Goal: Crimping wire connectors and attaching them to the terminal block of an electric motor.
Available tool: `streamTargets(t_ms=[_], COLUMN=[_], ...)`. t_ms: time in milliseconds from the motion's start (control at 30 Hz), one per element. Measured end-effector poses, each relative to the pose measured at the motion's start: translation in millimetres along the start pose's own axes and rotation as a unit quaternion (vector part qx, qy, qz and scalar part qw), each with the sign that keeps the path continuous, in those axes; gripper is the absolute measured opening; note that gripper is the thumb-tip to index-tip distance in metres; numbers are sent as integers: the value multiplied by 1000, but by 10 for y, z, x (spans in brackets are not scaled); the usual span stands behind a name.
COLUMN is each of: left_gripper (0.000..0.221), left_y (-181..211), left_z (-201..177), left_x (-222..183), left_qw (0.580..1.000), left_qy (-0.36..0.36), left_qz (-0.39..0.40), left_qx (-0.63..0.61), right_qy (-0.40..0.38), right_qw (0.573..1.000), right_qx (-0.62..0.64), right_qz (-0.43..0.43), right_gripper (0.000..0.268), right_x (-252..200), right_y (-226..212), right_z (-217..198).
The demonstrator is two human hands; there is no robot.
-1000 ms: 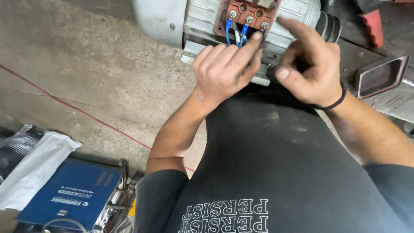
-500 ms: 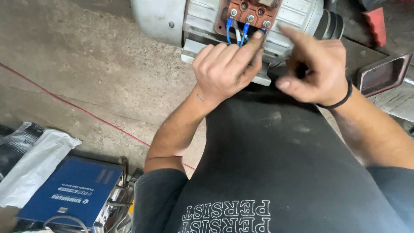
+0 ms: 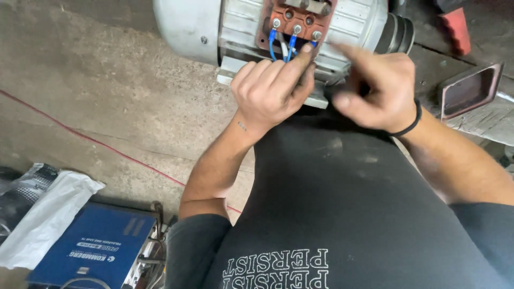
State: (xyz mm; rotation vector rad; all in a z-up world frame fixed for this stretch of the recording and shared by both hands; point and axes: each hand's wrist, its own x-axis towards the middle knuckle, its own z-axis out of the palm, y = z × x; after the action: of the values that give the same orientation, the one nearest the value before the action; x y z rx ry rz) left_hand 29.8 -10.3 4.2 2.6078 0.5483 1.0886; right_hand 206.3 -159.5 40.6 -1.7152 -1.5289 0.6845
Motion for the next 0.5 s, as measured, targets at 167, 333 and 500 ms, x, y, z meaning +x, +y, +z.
streamTargets(t_ms=[167,333,500], left_gripper=[17,18,17], left_y=[2,14,-6], left_z=[2,-7,-17], left_x=[6,12,-7], left_qw=[1000,999,999], left_qy=[-6,-13,-22], left_qz=[-7,-20,-16], left_qx=[-9,-31,-35], right_qy=[-50,-79,-17], right_qw=[998,987,1000], right_qx=[4,8,-19], right_qz=[-41,142,2], right_gripper=[84,99,74], right_x=[54,65,13], right_y=[-38,-99,-60], right_z=[33,18,-32])
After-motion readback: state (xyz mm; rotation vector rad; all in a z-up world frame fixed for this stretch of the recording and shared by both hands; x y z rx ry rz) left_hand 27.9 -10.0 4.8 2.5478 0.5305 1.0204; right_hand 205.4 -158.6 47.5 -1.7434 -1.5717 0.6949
